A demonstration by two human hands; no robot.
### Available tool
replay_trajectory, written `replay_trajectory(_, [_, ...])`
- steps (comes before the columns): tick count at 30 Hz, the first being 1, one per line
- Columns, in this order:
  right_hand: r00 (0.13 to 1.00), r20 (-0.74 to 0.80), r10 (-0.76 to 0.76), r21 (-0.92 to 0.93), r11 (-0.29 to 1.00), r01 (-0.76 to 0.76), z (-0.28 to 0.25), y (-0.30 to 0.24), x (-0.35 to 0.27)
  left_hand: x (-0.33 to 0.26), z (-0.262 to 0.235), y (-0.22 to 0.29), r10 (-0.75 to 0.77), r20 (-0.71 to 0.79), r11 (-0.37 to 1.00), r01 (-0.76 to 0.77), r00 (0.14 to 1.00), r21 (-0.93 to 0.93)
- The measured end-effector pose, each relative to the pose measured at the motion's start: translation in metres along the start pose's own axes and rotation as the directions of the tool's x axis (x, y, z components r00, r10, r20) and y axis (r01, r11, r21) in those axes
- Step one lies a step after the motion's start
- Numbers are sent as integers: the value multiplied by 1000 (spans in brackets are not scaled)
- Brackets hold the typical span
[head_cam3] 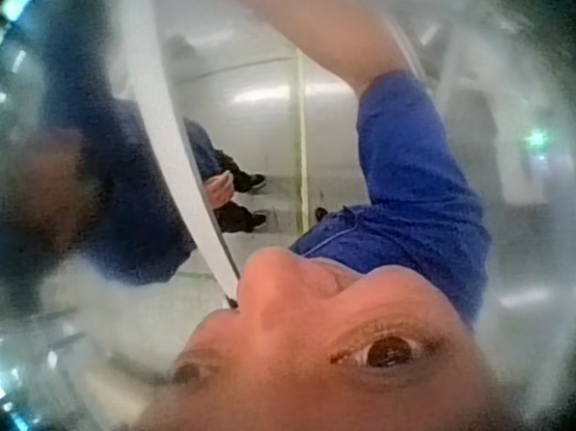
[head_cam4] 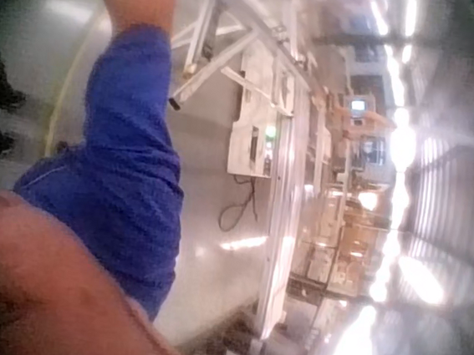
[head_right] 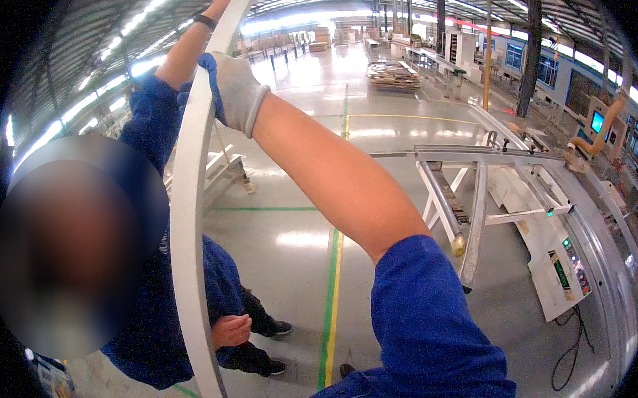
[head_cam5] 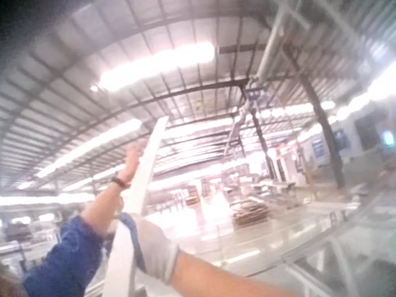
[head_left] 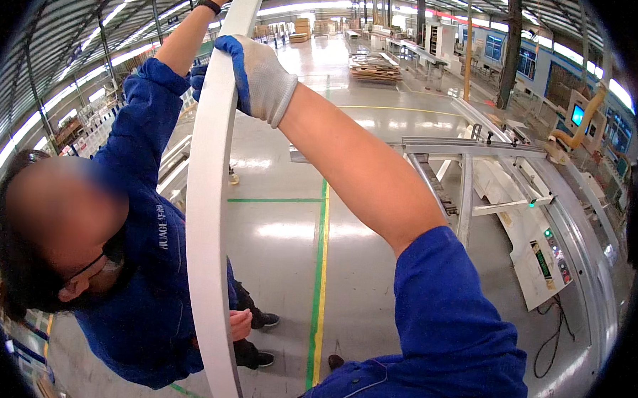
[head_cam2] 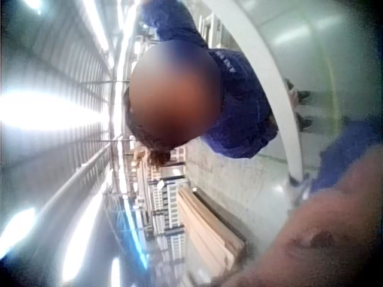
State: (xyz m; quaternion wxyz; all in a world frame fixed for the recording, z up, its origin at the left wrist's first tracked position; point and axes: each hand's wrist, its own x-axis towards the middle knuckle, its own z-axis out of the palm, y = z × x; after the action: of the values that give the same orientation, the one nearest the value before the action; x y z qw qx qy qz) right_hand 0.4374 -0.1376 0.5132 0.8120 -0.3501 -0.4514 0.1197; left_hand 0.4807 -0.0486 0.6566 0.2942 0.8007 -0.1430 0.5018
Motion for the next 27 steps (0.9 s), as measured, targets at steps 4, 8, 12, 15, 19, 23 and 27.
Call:
replay_trajectory(4, [997, 30, 78, 92, 992, -81, -13, 3, 1, -59, -13, 21, 2, 2, 1000, -2, 1000, -11])
replay_trajectory(8, [987, 23, 158, 150, 976, -160, 2, -1, 6, -259, -87, 56, -93, 41, 996, 93, 995, -13])
replay_trajectory(12, [985, -52, 163, 66, 985, -160, -5, -24, -10, -517, -173, 138, -504, 212, 861, 508, 837, 40])
replay_trajectory(15, [973, -159, 167, 19, 986, -166, 31, -39, -31, -638, -222, 196, -754, 259, 648, 750, 604, 136])
replay_trajectory(19, [965, -235, 114, -145, 978, -150, 62, -55, -90, -716, -249, 236, -876, 283, 452, 868, 390, 205])
replay_trajectory(23, [959, -246, 137, -360, 906, -222, 57, -68, -164, -736, -243, 233, -917, 283, 350, 907, 281, 233])
replay_trajectory(27, [956, -153, 249, -463, 837, -292, 46, -106, -281, -742, -215, 225, -814, 340, 553, 807, 471, 207])
